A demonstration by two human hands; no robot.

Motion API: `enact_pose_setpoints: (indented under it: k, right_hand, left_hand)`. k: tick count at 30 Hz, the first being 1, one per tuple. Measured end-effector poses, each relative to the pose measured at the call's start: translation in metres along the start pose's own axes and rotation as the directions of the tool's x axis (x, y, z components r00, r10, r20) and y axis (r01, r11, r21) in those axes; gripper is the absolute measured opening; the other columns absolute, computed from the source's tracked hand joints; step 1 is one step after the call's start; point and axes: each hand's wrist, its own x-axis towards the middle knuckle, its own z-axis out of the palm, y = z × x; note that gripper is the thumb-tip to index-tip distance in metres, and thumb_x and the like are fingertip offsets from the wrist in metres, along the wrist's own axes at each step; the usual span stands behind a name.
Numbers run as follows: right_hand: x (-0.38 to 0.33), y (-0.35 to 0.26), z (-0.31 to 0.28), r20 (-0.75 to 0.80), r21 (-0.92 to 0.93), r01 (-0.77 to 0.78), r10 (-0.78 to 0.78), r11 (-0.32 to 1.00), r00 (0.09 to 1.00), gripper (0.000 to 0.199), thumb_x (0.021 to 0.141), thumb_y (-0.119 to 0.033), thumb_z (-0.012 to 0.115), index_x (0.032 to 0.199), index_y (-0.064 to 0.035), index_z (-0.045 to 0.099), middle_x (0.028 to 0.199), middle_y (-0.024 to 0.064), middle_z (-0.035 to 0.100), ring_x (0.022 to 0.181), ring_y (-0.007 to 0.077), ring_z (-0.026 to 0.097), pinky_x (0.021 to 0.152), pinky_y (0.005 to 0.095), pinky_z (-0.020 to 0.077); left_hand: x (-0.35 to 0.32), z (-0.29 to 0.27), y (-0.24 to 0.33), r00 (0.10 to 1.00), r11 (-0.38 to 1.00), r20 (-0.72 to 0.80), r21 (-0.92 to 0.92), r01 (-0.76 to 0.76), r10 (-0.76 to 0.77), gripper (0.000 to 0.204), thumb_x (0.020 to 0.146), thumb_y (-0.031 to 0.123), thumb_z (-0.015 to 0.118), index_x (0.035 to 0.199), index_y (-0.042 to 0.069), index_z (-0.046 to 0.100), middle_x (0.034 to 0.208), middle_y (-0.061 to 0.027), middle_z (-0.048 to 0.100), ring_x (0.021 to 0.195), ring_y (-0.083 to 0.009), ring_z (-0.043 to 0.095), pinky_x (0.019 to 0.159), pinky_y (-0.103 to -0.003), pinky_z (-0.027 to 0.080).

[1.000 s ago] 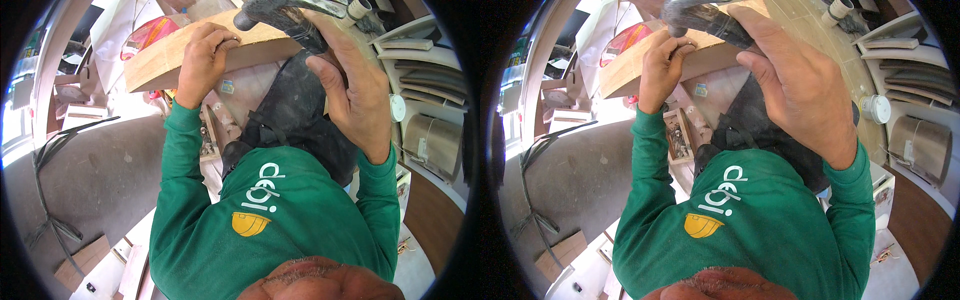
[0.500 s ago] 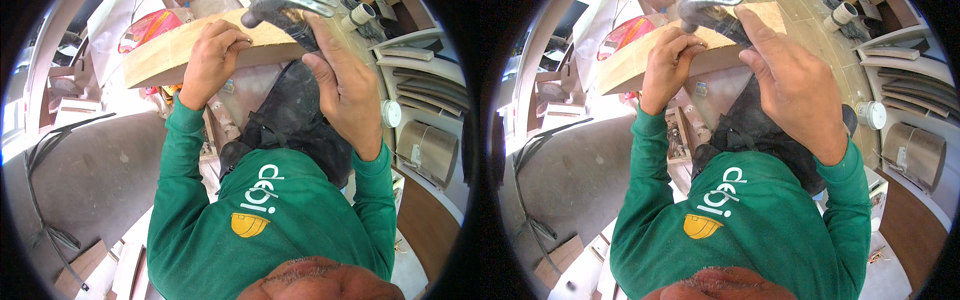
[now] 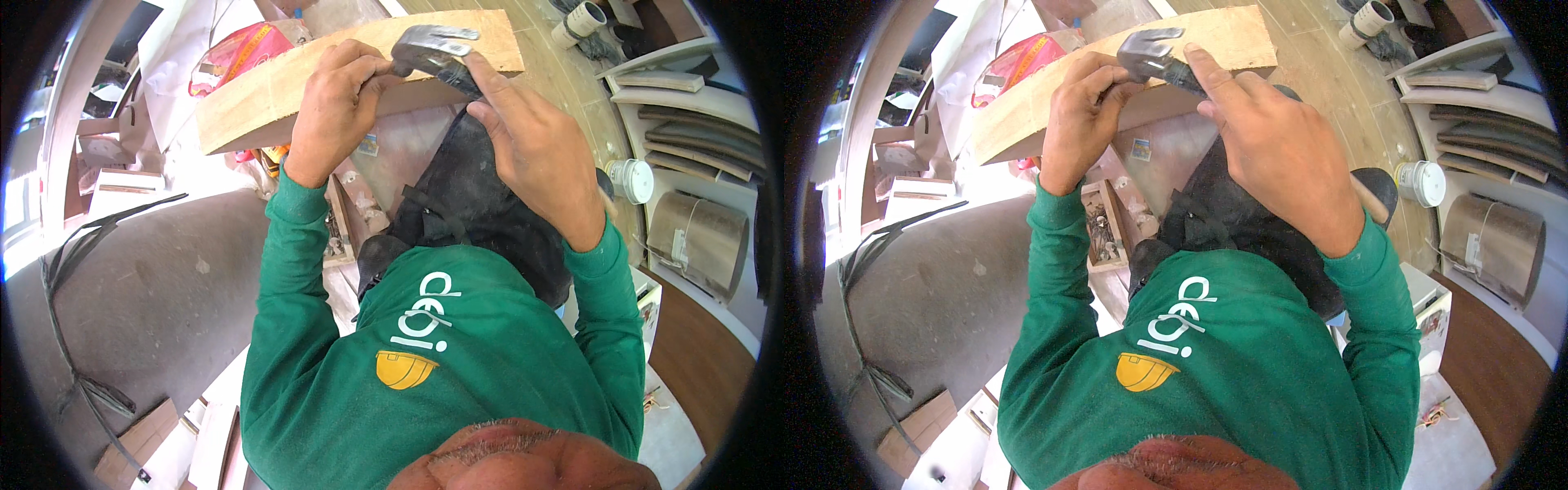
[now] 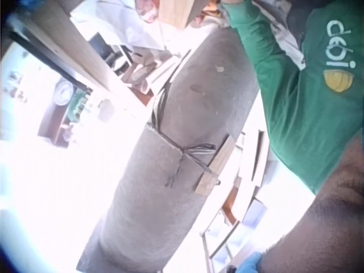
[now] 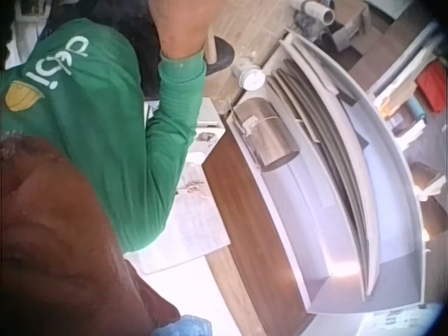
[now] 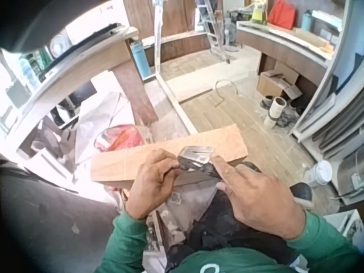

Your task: The person sits on the floor and assembles wooden pieces using a hammer and nails. They position the wood, hammer nails into place, and adjust the pieces to form a structure.

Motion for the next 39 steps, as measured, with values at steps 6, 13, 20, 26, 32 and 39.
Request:
enact_pose_setpoints:
  k: [6, 13, 20, 26, 32, 39]
  right_hand:
    - [-0.003, -0.009, -0.018, -0.114, 0.115, -0.020, 0.033, 0.993, 0.993, 0.055, 0.099, -0.006, 0.076, 0.153, -0.0113, 0.065, 0.119, 0.0237, 0.076, 0.096, 0.0385, 0.076, 0.086, 0.0412, 0.0587]
    - [-0.003, -0.016, -0.017, -0.162, 0.080, 0.071, -0.057, 0.994, 0.985, 0.053, 0.098, -0.006, 0.077, 0.150, -0.0099, 0.065, 0.116, 0.0210, 0.075, 0.096, 0.0370, 0.076, 0.083, 0.0422, 0.0592]
    - [0.008, -0.007, -0.004, -0.134, 0.001, 0.104, -0.103, 0.995, 0.986, 0.061, 0.098, -0.012, 0.076, 0.157, -0.0174, 0.059, 0.103, 0.0150, 0.073, 0.085, 0.0366, 0.073, 0.074, 0.0475, 0.0584]
    - [0.003, -0.010, -0.001, -0.152, 0.056, 0.086, -0.077, 0.995, 0.985, 0.058, 0.100, -0.011, 0.074, 0.156, -0.0141, 0.060, 0.112, 0.0193, 0.076, 0.093, 0.0399, 0.074, 0.081, 0.0466, 0.0593]
    - [0.005, -0.003, -0.005, -0.134, 0.088, 0.056, -0.044, 0.995, 0.990, 0.053, 0.100, -0.011, 0.074, 0.152, -0.0118, 0.064, 0.114, 0.0198, 0.076, 0.093, 0.0410, 0.074, 0.083, 0.0466, 0.0601]
    - [-0.001, -0.004, 0.009, -0.095, 0.004, 0.122, -0.121, 0.993, 0.988, 0.053, 0.098, -0.009, 0.075, 0.151, -0.0062, 0.064, 0.117, 0.0160, 0.077, 0.090, 0.0388, 0.074, 0.079, 0.0461, 0.0603]
  left_hand:
    - [0.005, -0.032, 0.008, 0.987, 0.959, 0.105, 0.246, -0.140, 0.118, 0.062, 0.085, 0.034, 0.091, 0.134, 0.004, 0.068, 0.128, -0.0132, 0.067, 0.120, -0.0380, 0.065, 0.106, -0.051, 0.049]
    - [0.011, -0.013, -0.014, 0.992, 0.800, 0.075, 0.587, -0.122, 0.097, 0.094, 0.073, 0.057, 0.093, 0.147, 0.009, 0.062, 0.139, -0.0098, 0.064, 0.133, -0.0378, 0.060, 0.121, -0.060, 0.036]
    - [0.011, -0.016, -0.011, 0.991, 0.824, 0.094, 0.551, -0.130, 0.094, 0.090, 0.074, 0.056, 0.091, 0.147, 0.011, 0.061, 0.133, -0.0095, 0.064, 0.120, -0.0358, 0.062, 0.109, -0.054, 0.044]
    - [0.010, -0.012, -0.018, 0.991, 0.747, 0.113, 0.653, -0.129, 0.073, 0.090, 0.074, 0.055, 0.091, 0.146, 0.012, 0.060, 0.129, -0.0107, 0.063, 0.115, -0.0347, 0.063, 0.103, -0.051, 0.047]
    - [0.009, -0.011, -0.014, 0.986, 0.790, 0.072, 0.591, -0.163, 0.150, 0.091, 0.074, 0.055, 0.092, 0.148, 0.015, 0.058, 0.127, -0.0091, 0.063, 0.115, -0.0330, 0.063, 0.102, -0.050, 0.047]
    - [0.007, -0.011, -0.017, 0.988, 0.780, 0.070, 0.608, -0.149, 0.135, 0.094, 0.073, 0.052, 0.093, 0.153, 0.018, 0.055, 0.128, -0.0084, 0.064, 0.117, -0.0331, 0.063, 0.103, -0.051, 0.046]
